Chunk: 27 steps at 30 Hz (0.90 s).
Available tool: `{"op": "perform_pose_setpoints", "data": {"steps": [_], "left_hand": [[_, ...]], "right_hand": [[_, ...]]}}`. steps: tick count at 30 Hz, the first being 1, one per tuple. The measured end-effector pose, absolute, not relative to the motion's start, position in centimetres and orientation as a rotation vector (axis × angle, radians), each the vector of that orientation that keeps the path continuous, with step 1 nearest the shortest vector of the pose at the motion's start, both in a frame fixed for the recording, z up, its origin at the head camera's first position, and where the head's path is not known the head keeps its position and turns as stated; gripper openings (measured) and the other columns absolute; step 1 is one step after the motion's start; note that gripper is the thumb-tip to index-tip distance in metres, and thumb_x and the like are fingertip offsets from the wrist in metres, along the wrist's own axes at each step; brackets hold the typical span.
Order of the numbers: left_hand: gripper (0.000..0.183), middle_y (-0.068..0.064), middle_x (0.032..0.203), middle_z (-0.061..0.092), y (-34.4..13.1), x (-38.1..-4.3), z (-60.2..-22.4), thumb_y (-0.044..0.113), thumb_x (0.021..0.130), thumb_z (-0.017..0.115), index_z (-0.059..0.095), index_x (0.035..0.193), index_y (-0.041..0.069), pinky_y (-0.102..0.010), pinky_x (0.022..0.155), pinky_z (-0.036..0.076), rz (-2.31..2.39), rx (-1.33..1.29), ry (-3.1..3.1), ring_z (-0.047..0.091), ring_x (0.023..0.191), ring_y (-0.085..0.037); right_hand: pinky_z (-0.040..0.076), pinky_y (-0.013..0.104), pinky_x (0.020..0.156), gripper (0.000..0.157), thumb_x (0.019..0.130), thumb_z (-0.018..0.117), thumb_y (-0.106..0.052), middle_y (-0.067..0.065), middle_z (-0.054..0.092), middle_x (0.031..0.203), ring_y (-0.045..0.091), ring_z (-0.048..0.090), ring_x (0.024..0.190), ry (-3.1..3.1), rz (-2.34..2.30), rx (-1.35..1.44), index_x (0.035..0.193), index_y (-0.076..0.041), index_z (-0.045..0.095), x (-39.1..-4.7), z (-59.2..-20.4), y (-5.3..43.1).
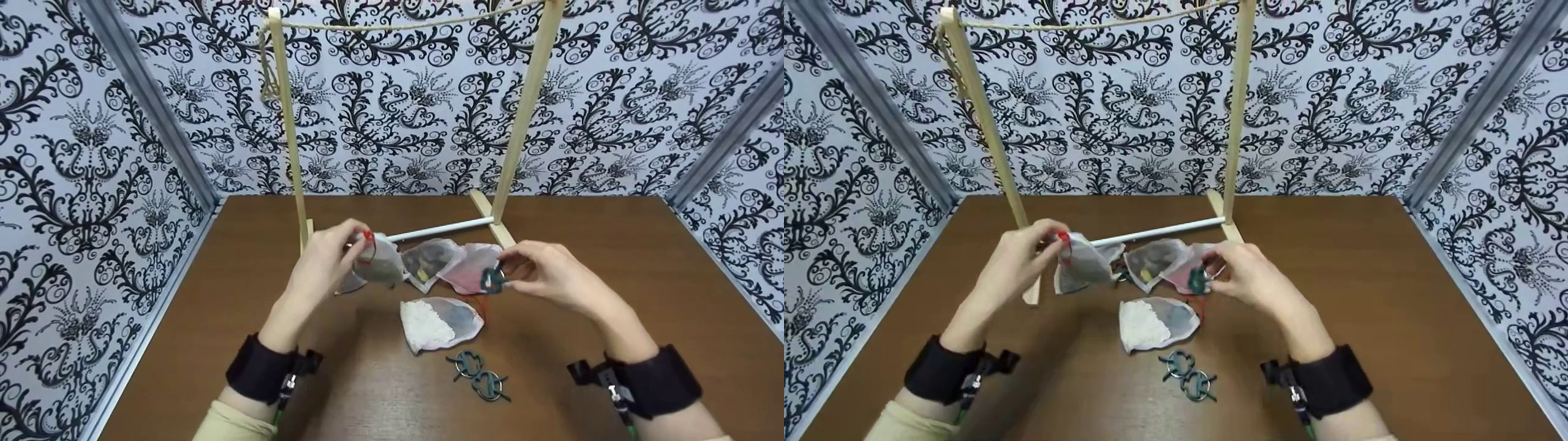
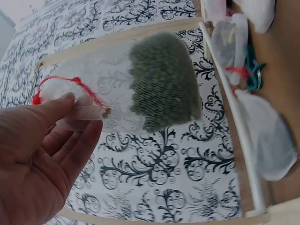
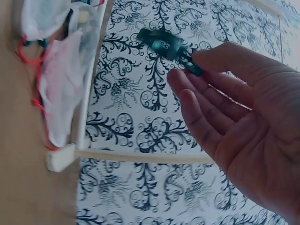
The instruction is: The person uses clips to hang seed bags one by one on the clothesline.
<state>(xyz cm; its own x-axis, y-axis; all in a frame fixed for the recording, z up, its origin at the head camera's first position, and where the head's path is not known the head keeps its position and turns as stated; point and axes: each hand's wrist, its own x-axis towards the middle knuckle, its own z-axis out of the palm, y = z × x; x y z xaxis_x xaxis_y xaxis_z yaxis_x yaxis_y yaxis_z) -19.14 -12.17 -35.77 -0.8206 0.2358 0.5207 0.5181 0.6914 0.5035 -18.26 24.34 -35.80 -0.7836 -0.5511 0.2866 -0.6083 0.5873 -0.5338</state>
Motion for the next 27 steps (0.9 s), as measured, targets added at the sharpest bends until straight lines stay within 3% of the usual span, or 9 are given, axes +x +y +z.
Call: {"op": "perform_pose_setpoints", "data": {"steps": [7, 12, 19, 27], "left_hand": [[0.014, -0.011, 0.095, 0.077, -12.8, -19.8, -32.2, 0.016, 0.097, 0.063, 0.070, 0.108, 0.011, -0.033, 0.060, 0.058, -0.856, -0.452, -2.463, 0.072, 0.071, -0.025], [0.016, -0.014, 0.095, 0.077, -13.2, -21.0, -30.2, 0.016, 0.099, 0.060, 0.068, 0.112, 0.012, -0.032, 0.054, 0.057, -0.874, -0.369, -2.382, 0.071, 0.065, -0.025], [0.023, -0.014, 0.095, 0.077, -13.1, -23.2, -27.7, 0.021, 0.096, 0.065, 0.066, 0.116, 0.010, -0.032, 0.063, 0.059, -1.021, -0.303, -2.359, 0.073, 0.074, -0.024], [0.027, -0.011, 0.098, 0.076, -12.9, -24.9, -24.0, 0.026, 0.096, 0.066, 0.069, 0.117, 0.010, -0.027, 0.066, 0.059, -1.180, -0.131, -2.509, 0.069, 0.077, -0.019]], "right_hand": [[0.055, 0.019, 0.065, 0.037, 0.075, 0.082, -0.002, 0.007, 0.073, 0.091, 0.003, 0.063, 0.073, -2.661, 0.857, 1.003, 0.110, 0.000, 0.069, -20.3, -32.4, 23.2], [0.054, 0.018, 0.062, 0.037, 0.075, 0.082, -0.001, 0.010, 0.072, 0.090, 0.010, 0.064, 0.070, -2.555, 0.768, 1.086, 0.109, 0.001, 0.069, -21.9, -29.7, 21.4], [0.055, 0.025, 0.067, 0.037, 0.075, 0.082, -0.003, 0.020, 0.071, 0.098, 0.024, 0.066, 0.077, -2.388, 0.562, 1.217, 0.107, 0.006, 0.066, -24.2, -24.9, 17.8], [0.050, 0.023, 0.078, 0.032, 0.087, 0.073, -0.009, 0.016, 0.071, 0.114, 0.024, 0.066, 0.088, -2.542, 0.593, 0.897, 0.116, 0.000, 0.066, -24.9, -19.5, 14.1]]}}
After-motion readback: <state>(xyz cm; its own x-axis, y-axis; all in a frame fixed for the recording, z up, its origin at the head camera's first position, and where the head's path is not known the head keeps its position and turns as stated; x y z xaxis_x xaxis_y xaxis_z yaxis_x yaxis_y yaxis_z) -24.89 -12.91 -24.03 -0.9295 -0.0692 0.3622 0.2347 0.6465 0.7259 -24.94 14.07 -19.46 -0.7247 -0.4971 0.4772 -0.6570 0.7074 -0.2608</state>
